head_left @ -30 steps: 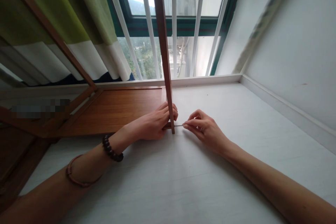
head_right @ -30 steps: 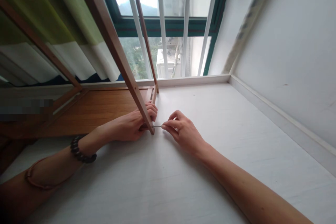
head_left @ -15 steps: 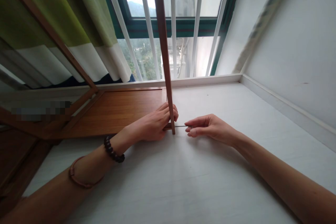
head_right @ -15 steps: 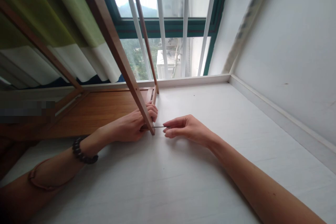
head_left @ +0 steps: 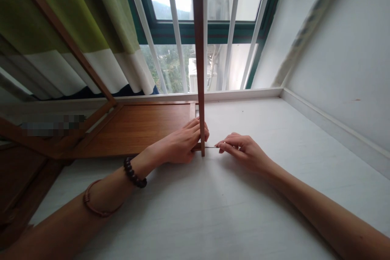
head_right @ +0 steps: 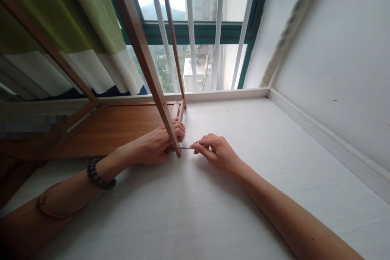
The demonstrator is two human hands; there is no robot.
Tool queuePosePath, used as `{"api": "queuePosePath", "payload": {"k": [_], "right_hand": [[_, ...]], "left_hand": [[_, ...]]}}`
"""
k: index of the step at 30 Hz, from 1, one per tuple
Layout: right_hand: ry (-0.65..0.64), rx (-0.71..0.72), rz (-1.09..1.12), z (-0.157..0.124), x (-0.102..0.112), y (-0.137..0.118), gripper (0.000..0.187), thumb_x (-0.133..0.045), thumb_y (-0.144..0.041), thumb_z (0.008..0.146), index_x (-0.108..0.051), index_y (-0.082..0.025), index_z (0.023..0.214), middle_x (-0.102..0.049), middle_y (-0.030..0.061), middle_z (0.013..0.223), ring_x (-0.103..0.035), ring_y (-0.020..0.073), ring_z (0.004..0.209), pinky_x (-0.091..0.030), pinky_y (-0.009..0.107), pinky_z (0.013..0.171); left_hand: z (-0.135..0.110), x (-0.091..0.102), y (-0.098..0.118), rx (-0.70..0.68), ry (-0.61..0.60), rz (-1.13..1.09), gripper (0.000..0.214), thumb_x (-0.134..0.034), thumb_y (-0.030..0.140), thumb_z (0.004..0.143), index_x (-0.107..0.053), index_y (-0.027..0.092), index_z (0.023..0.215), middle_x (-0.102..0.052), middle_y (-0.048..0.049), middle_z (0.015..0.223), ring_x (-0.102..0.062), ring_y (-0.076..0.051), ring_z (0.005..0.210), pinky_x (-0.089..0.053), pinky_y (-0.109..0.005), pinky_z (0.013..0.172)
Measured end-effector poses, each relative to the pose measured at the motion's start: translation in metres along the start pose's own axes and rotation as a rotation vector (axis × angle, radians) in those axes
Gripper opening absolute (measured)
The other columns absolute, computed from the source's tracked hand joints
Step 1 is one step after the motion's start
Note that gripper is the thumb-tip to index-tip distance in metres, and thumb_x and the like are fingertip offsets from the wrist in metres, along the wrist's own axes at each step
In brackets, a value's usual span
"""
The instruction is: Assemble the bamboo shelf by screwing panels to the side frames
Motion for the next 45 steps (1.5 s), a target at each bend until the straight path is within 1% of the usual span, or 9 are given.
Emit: {"api": "queuePosePath", "payload": {"k": [3,5,9,15,20,23,30,35,45], "right_hand": [[-0.042,-0.271,0.084,-0.001,-0.009,0.01,0.045,-0.042,-0.043,0.09,-0.065,-0.015,0.064,-0.056,-0.0006,0.053,-0.041,0.008,0.046,-0.032,0.022,0.045],[-0.047,-0.288,0.133,-0.001,-0.012,0.011,0.039,-0.045,-0.043,0.088,-0.066,-0.015,0.071,-0.055,-0.0019,0.053,-0.042,0.0075,0.046,-0.032,0.021,0.045],[0.044,-0.085,0.203,-0.003,-0.005,0.01,0.028,-0.061,-0.032,0.081,-0.06,-0.019,0.105,-0.066,-0.0003,0.074,-0.056,0.0102,0.063,-0.045,0.022,0.059],[0.063,0.238,-0.069,-0.007,0.001,0.003,0.025,-0.053,-0.024,0.087,-0.061,-0.022,0.111,-0.071,0.0038,0.095,-0.066,0.0143,0.083,-0.05,0.028,0.077],[0.035,0.282,-0.225,-0.004,-0.001,0.003,0.023,-0.05,-0.027,0.09,-0.066,-0.019,0.104,-0.071,0.0071,0.087,-0.062,0.0157,0.076,-0.048,0.028,0.072],[0.038,0.194,-0.19,-0.001,-0.004,0.002,0.024,-0.05,-0.031,0.089,-0.069,-0.017,0.088,-0.068,0.0063,0.078,-0.058,0.0149,0.073,-0.045,0.026,0.069],[-0.129,-0.39,0.095,-0.004,-0.017,0.006,0.039,-0.045,-0.042,0.087,-0.066,-0.015,0.069,-0.047,-0.0034,0.047,-0.036,0.0069,0.039,-0.027,0.02,0.039],[-0.046,-0.139,-0.042,-0.002,-0.009,0.0,0.029,-0.05,-0.034,0.086,-0.071,-0.016,0.075,-0.063,0.0037,0.07,-0.053,0.0108,0.06,-0.04,0.022,0.057],[-0.132,0.228,-0.042,-0.007,0.0,0.002,0.022,-0.056,-0.023,0.085,-0.064,-0.017,0.105,-0.062,0.005,0.086,-0.059,0.0115,0.073,-0.048,0.024,0.07]], "left_hand": [[0.0,0.0,0.0,0.0,-0.004,0.001,0.032,-0.049,0.001,0.063,-0.043,0.019,0.089,-0.05,-0.0059,0.097,-0.046,-0.021,0.102,-0.032,-0.043,0.104],[0.0,0.0,0.0,0.003,0.002,-0.002,0.03,-0.048,0.001,0.064,-0.044,0.019,0.088,-0.05,-0.0062,0.097,-0.046,-0.022,0.102,-0.033,-0.043,0.103],[-0.001,0.0,-0.001,-0.005,0.013,-0.024,0.029,-0.048,0.002,0.067,-0.044,0.019,0.09,-0.05,-0.0063,0.098,-0.046,-0.022,0.103,-0.034,-0.043,0.103],[-0.001,-0.001,-0.001,0.004,-0.001,-0.024,0.035,-0.048,-0.001,0.061,-0.044,0.019,0.091,-0.05,-0.0063,0.1,-0.046,-0.021,0.103,-0.035,-0.042,0.101],[-0.001,-0.001,-0.001,0.012,0.016,-0.023,0.029,-0.048,0.002,0.065,-0.044,0.019,0.087,-0.051,-0.0071,0.1,-0.047,-0.021,0.102,-0.035,-0.043,0.102],[-0.001,0.0,0.0,0.003,0.015,-0.014,0.029,-0.049,0.002,0.064,-0.043,0.019,0.087,-0.051,-0.0062,0.098,-0.047,-0.021,0.102,-0.032,-0.044,0.105],[-0.001,0.001,0.001,-0.005,0.013,-0.008,0.029,-0.048,0.001,0.064,-0.044,0.019,0.086,-0.05,-0.0054,0.095,-0.046,-0.021,0.103,-0.029,-0.044,0.107],[-0.002,0.0,0.0,0.003,0.008,-0.007,0.03,-0.048,0.0,0.064,-0.044,0.019,0.086,-0.05,-0.0067,0.099,-0.045,-0.022,0.105,-0.032,-0.043,0.104],[-0.002,-0.001,-0.002,0.01,0.009,-0.027,0.034,-0.051,0.0,0.062,-0.045,0.019,0.089,-0.05,-0.0067,0.1,-0.045,-0.022,0.105,-0.033,-0.041,0.103]]}}
Point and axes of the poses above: each hand's wrist, its own z-axis towards the middle knuckle, its own x-axis out of the back of the hand, y = z × x, the point moved 6 cm from there along z, towards the middle knuckle
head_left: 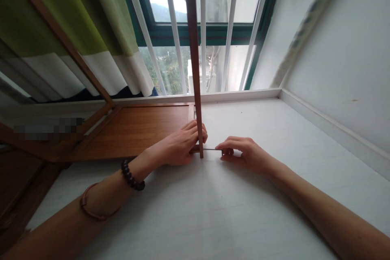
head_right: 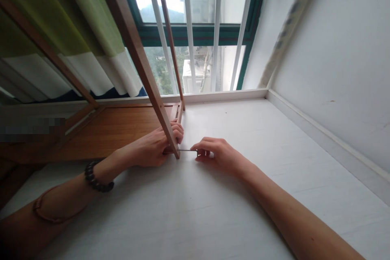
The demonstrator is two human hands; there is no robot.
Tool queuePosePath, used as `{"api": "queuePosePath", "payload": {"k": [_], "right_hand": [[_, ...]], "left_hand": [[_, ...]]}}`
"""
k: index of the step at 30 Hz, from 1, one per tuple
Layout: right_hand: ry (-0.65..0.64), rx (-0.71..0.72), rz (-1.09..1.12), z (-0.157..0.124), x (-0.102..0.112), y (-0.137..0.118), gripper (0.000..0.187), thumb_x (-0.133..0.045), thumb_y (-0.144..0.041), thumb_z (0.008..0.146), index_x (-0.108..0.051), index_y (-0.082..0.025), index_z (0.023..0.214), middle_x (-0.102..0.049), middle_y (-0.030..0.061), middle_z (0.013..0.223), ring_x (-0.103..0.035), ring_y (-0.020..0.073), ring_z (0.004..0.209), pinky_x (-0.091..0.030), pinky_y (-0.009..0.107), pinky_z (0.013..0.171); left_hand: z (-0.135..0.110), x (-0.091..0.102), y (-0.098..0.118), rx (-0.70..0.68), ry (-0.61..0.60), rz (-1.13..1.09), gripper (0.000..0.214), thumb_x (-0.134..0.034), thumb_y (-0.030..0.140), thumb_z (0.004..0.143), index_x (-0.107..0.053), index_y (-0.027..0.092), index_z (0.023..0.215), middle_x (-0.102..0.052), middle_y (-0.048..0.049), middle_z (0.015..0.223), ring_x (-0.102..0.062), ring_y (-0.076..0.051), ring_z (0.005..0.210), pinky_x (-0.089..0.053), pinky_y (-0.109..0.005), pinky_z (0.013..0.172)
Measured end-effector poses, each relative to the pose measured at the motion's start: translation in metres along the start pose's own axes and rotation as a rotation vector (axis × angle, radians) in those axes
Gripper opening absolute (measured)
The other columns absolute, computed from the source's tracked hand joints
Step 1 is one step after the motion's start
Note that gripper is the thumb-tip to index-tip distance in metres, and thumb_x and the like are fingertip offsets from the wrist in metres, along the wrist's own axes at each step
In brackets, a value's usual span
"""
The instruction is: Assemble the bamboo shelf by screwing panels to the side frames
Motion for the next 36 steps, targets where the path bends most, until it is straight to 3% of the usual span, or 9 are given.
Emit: {"api": "queuePosePath", "payload": {"k": [4,9,14,21,25,30,36], "right_hand": [[0.015,0.133,-0.182,0.0,0.001,-0.01,0.026,-0.051,-0.023,0.089,-0.06,-0.019,0.113,-0.063,0.0079,0.097,-0.061,0.0141,0.085,-0.048,0.026,0.075],[0.079,0.194,-0.289,0.002,0.0,-0.018,0.024,-0.047,-0.023,0.091,-0.062,-0.017,0.108,-0.065,0.0087,0.091,-0.061,0.0143,0.079,-0.049,0.025,0.07],[-0.052,0.21,-0.239,0.004,-0.012,-0.017,0.023,-0.048,-0.024,0.091,-0.066,-0.018,0.104,-0.066,0.0084,0.09,-0.061,0.0148,0.082,-0.049,0.026,0.072],[-0.107,0.036,-0.108,0.001,-0.004,-0.012,0.024,-0.058,-0.034,0.085,-0.068,-0.019,0.101,-0.063,0.0084,0.095,-0.057,0.0161,0.09,-0.047,0.029,0.081],[-0.237,-0.001,-0.018,-0.003,-0.006,-0.014,0.028,-0.066,-0.04,0.076,-0.07,-0.02,0.095,-0.06,0.0056,0.094,-0.055,0.0148,0.089,-0.044,0.027,0.083],[-0.464,0.006,0.089,-0.008,-0.006,-0.011,0.023,-0.068,-0.032,0.077,-0.071,-0.024,0.098,-0.056,0.0037,0.1,-0.051,0.0141,0.097,-0.04,0.027,0.09],[-0.434,0.018,0.04,-0.006,-0.009,-0.013,0.013,-0.064,-0.031,0.08,-0.072,-0.021,0.084,-0.055,0.0038,0.099,-0.051,0.0138,0.094,-0.039,0.028,0.089]], "left_hand": [[0.0,-0.001,-0.001,0.003,-0.006,0.006,0.035,-0.05,0.0,0.061,-0.044,0.019,0.089,-0.049,-0.0061,0.1,-0.045,-0.021,0.103,-0.034,-0.041,0.102],[0.0,-0.001,-0.001,0.0,0.001,0.002,0.034,-0.05,0.0,0.061,-0.044,0.019,0.088,-0.05,-0.006,0.099,-0.046,-0.022,0.102,-0.035,-0.041,0.101],[0.001,0.001,0.001,-0.001,0.016,0.0,0.027,-0.049,0.002,0.066,-0.045,0.019,0.086,-0.05,-0.0064,0.099,-0.046,-0.021,0.102,-0.035,-0.041,0.101],[0.001,0.001,0.0,0.001,-0.001,0.012,0.025,-0.05,0.003,0.067,-0.047,0.019,0.086,-0.05,-0.0063,0.099,-0.046,-0.021,0.102,-0.035,-0.04,0.101],[0.002,-0.001,-0.001,-0.006,-0.008,0.003,0.024,-0.049,0.003,0.068,-0.048,0.019,0.086,-0.05,-0.0051,0.096,-0.047,-0.02,0.098,-0.036,-0.04,0.1],[0.003,0.0,0.0,-0.007,-0.006,-0.005,0.023,-0.048,0.003,0.068,-0.049,0.019,0.085,-0.05,-0.0045,0.092,-0.047,-0.02,0.097,-0.037,-0.041,0.099],[0.003,0.0,0.001,0.0,-0.02,0.013,0.022,-0.048,0.004,0.068,-0.048,0.019,0.084,-0.051,-0.0048,0.095,-0.047,-0.019,0.098,-0.038,-0.039,0.099]]}}
Point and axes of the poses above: each hand's wrist, its own z-axis towards the middle knuckle, its own x-axis out of the back of the hand, y = z × x, the point moved 6 cm from there along z, towards the middle knuckle
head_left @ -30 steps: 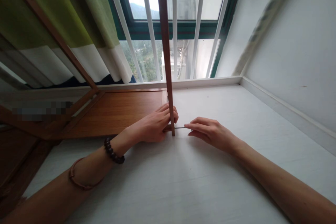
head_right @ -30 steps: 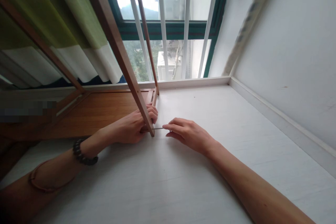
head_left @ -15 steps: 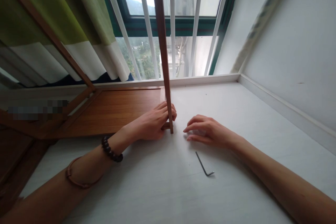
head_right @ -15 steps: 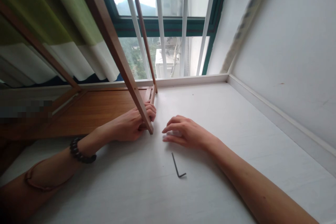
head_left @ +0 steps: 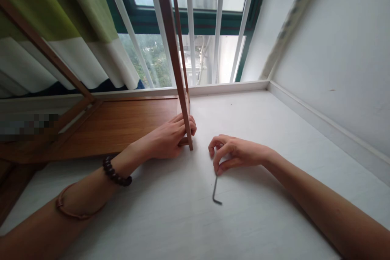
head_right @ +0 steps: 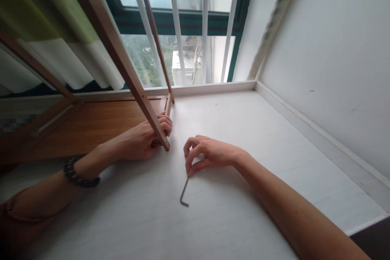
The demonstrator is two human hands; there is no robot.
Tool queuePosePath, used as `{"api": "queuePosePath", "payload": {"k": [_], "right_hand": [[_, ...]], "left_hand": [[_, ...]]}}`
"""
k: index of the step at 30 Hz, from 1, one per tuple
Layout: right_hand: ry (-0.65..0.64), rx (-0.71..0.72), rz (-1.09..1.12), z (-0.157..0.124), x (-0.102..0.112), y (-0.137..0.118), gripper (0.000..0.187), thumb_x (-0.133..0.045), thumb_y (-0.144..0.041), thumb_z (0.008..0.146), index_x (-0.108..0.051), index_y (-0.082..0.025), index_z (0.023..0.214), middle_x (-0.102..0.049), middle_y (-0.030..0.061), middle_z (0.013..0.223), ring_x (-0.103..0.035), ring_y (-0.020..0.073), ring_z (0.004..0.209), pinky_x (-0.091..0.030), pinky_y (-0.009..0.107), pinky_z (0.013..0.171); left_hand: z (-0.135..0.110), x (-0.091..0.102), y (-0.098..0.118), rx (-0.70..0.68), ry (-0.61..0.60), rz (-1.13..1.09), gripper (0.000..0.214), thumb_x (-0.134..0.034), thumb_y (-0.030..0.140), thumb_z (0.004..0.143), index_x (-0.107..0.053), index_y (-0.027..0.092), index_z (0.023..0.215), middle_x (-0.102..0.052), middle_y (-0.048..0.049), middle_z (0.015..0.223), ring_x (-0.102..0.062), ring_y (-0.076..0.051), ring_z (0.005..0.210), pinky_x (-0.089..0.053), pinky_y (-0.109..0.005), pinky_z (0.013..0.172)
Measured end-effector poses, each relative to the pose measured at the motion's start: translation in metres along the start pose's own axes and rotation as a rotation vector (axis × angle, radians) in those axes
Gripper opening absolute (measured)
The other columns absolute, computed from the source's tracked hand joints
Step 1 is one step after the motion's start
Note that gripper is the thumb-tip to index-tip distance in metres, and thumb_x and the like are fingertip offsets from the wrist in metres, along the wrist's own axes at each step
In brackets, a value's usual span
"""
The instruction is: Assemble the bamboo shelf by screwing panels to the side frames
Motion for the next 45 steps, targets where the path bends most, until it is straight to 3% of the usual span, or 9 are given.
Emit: {"api": "queuePosePath", "payload": {"k": [9,13,15,19,30,34,38,45], "right_hand": [[0.148,-0.129,-0.017,-0.004,0.006,0.008,0.011,-0.048,-0.016,0.087,-0.059,-0.014,0.088,-0.054,0.0073,0.101,-0.053,0.0115,0.081,-0.045,0.026,0.078],[0.268,-0.144,-0.087,-0.008,0.012,0.012,0.018,-0.05,-0.02,0.087,-0.057,-0.018,0.104,-0.051,0.0085,0.112,-0.054,0.0136,0.09,-0.045,0.029,0.083],[0.255,-0.083,-0.127,-0.004,0.007,0.006,0.023,-0.053,-0.027,0.087,-0.057,-0.022,0.109,-0.052,0.0072,0.114,-0.052,0.0157,0.097,-0.043,0.031,0.088],[0.234,-0.004,-0.214,0.008,-0.007,-0.007,0.019,-0.045,-0.027,0.092,-0.063,-0.022,0.094,-0.058,0.0053,0.1,-0.052,0.0152,0.091,-0.044,0.028,0.082],[0.19,-0.114,-0.37,0.017,-0.013,-0.022,0.017,-0.038,-0.018,0.094,-0.054,-0.014,0.089,-0.058,0.0071,0.086,-0.048,0.0165,0.081,-0.044,0.029,0.072],[0.155,-0.063,-0.437,0.013,-0.014,-0.025,0.02,-0.04,-0.024,0.094,-0.057,-0.017,0.101,-0.058,0.0064,0.09,-0.049,0.0166,0.085,-0.043,0.028,0.073],[0.108,-0.059,-0.494,0.01,-0.02,-0.028,0.028,-0.039,-0.013,0.092,-0.058,-0.023,0.11,-0.057,0.0051,0.091,-0.05,0.0143,0.079,-0.041,0.026,0.07],[0.111,-0.094,-0.515,0.012,-0.023,-0.033,0.025,-0.038,-0.011,0.09,-0.06,-0.02,0.096,-0.055,0.0061,0.095,-0.05,0.0128,0.073,-0.04,0.025,0.065]], "left_hand": [[0.0,0.001,0.001,0.014,-0.001,0.007,0.019,-0.049,0.006,0.07,-0.048,0.019,0.084,-0.051,-0.0049,0.094,-0.048,-0.019,0.097,-0.037,-0.039,0.098],[0.0,0.001,0.001,0.012,0.007,0.0,0.022,-0.049,0.004,0.069,-0.049,0.019,0.086,-0.052,-0.0049,0.095,-0.049,-0.02,0.098,-0.037,-0.04,0.099],[-0.001,0.001,0.0,0.012,0.015,-0.004,0.024,-0.049,0.004,0.068,-0.048,0.019,0.086,-0.052,-0.0053,0.096,-0.049,-0.02,0.099,-0.037,-0.04,0.1],[-0.002,0.0,-0.001,0.018,0.02,-0.01,0.024,-0.05,0.004,0.066,-0.047,0.019,0.084,-0.052,-0.0053,0.096,-0.049,-0.02,0.098,-0.037,-0.04,0.1],[-0.002,0.002,0.002,0.002,0.041,-0.014,0.027,-0.049,0.001,0.065,-0.045,0.019,0.086,-0.052,-0.0055,0.097,-0.048,-0.02,0.102,-0.034,-0.04,0.103],[-0.003,0.002,0.002,-0.004,0.042,-0.009,0.028,-0.05,0.002,0.065,-0.046,0.019,0.087,-0.052,-0.0059,0.099,-0.047,-0.021,0.104,-0.033,-0.041,0.104],[-0.004,0.002,0.002,-0.003,0.055,-0.002,0.03,-0.05,0.001,0.063,-0.046,0.019,0.086,-0.052,-0.0063,0.101,-0.046,-0.022,0.107,-0.033,-0.042,0.104],[-0.004,0.002,0.002,-0.003,0.052,0.004,0.032,-0.051,0.0,0.061,-0.046,0.02,0.087,-0.053,-0.0058,0.101,-0.047,-0.022,0.108,-0.033,-0.042,0.105]]}}
Point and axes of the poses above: each hand's wrist, its own z-axis towards the middle knuckle, its own x-axis out of the back of the hand, y = z × x, the point moved 6 cm from there along z, towards the middle knuckle
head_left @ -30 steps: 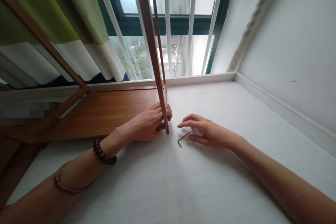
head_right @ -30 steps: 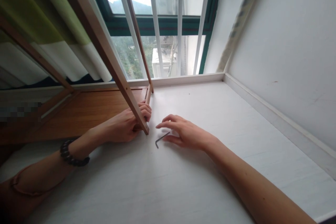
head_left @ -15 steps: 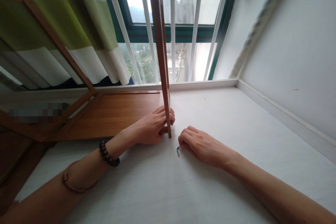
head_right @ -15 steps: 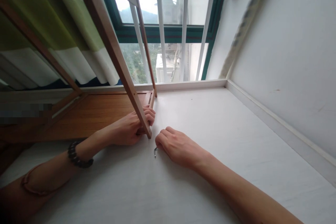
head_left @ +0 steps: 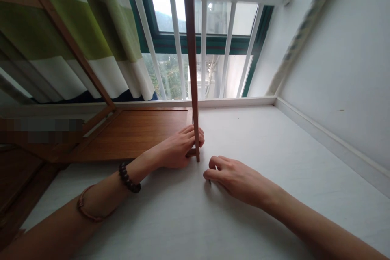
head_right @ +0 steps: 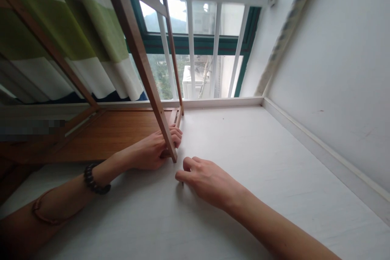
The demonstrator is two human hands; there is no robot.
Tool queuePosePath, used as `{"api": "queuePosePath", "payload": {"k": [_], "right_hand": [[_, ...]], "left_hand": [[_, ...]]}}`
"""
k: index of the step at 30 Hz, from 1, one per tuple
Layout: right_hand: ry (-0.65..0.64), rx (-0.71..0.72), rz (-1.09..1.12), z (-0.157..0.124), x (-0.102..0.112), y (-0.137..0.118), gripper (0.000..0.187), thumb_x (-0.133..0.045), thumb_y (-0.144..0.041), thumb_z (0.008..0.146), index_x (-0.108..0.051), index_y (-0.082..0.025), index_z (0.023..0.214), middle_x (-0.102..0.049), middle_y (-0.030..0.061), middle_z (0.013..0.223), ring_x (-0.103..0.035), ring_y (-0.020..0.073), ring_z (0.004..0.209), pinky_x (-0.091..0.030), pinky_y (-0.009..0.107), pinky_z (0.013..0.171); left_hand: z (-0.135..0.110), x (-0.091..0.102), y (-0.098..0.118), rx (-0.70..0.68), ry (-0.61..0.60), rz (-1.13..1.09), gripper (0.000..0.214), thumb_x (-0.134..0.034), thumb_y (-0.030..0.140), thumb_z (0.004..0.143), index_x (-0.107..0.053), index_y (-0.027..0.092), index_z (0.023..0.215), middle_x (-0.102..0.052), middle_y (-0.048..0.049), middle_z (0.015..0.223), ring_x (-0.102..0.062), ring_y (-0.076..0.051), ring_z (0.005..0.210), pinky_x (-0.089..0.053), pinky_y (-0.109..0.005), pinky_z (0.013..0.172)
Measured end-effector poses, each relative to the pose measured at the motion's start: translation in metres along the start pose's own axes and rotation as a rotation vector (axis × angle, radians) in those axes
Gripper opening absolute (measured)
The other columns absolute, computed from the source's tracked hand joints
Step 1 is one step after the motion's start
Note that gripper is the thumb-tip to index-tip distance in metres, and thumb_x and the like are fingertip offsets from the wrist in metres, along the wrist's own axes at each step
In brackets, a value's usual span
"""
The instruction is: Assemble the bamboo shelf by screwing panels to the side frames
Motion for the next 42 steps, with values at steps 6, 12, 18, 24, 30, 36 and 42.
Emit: {"api": "queuePosePath", "payload": {"k": [6,12,18,24,30,36,42], "right_hand": [[-0.035,-0.004,0.23,-0.003,0.001,0.006,0.019,-0.044,-0.024,0.091,-0.06,-0.023,0.101,-0.054,0.0053,0.106,-0.056,0.0129,0.081,-0.043,0.024,0.072],[-0.037,-0.093,0.235,0.0,-0.004,0.009,0.017,-0.039,-0.021,0.092,-0.055,-0.017,0.089,-0.055,0.0052,0.092,-0.053,0.0135,0.076,-0.043,0.026,0.07],[0.169,-0.193,0.49,-0.001,-0.001,0.021,0.008,-0.042,-0.021,0.09,-0.051,-0.018,0.09,-0.057,0.0014,0.08,-0.049,0.0111,0.068,-0.042,0.025,0.064],[0.542,-0.418,1.085,-0.003,-0.009,0.048,0.022,-0.06,-0.033,0.081,-0.06,-0.017,0.095,-0.062,0.0003,0.074,-0.057,0.0105,0.063,-0.049,0.026,0.063],[0.665,-0.484,1.219,-0.005,-0.011,0.06,0.021,-0.066,-0.032,0.075,-0.065,-0.016,0.09,-0.066,0.0014,0.076,-0.062,0.0114,0.068,-0.051,0.027,0.068],[0.686,-0.51,1.245,-0.007,-0.011,0.064,0.022,-0.067,-0.033,0.075,-0.065,-0.016,0.09,-0.067,0.0018,0.076,-0.064,0.0125,0.068,-0.052,0.029,0.069],[0.677,-0.511,1.267,-0.005,-0.014,0.064,0.021,-0.068,-0.032,0.075,-0.065,-0.016,0.088,-0.067,0.0011,0.074,-0.064,0.0125,0.068,-0.053,0.028,0.07]], "left_hand": [[0.0,0.001,0.0,0.006,0.012,-0.009,0.029,-0.051,0.001,0.063,-0.046,0.02,0.085,-0.053,-0.0058,0.1,-0.048,-0.022,0.108,-0.035,-0.042,0.104],[0.001,0.0,-0.001,0.006,0.003,-0.006,0.03,-0.05,0.0,0.062,-0.047,0.019,0.085,-0.053,-0.0057,0.1,-0.048,-0.021,0.107,-0.033,-0.042,0.106],[0.0,0.001,-0.001,0.005,0.01,-0.012,0.033,-0.052,0.0,0.062,-0.047,0.02,0.088,-0.054,-0.0057,0.101,-0.048,-0.022,0.109,-0.033,-0.043,0.106],[0.0,0.001,-0.001,0.003,0.005,-0.025,0.035,-0.051,0.0,0.061,-0.047,0.02,0.089,-0.053,-0.0063,0.102,-0.047,-0.022,0.11,-0.033,-0.043,0.105],[0.0,0.0,-0.001,0.011,-0.005,-0.037,0.034,-0.051,0.0,0.062,-0.047,0.02,0.089,-0.053,-0.0062,0.102,-0.046,-0.022,0.11,-0.032,-0.042,0.106],[0.0,0.0,-0.001,-0.001,-0.003,-0.041,0.033,-0.051,0.0,0.063,-0.046,0.02,0.088,-0.052,-0.0064,0.102,-0.046,-0.022,0.111,-0.032,-0.043,0.106],[0.0,0.0,-0.002,0.006,-0.006,-0.035,0.037,-0.051,-0.001,0.059,-0.045,0.02,0.088,-0.052,-0.0058,0.102,-0.046,-0.022,0.11,-0.031,-0.042,0.107]]}}
Point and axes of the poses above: each hand's wrist, its own z-axis towards the middle knuckle, its own x-axis out of the back of the hand, y = z × x, the point moved 6 cm from there along z, towards the middle knuckle
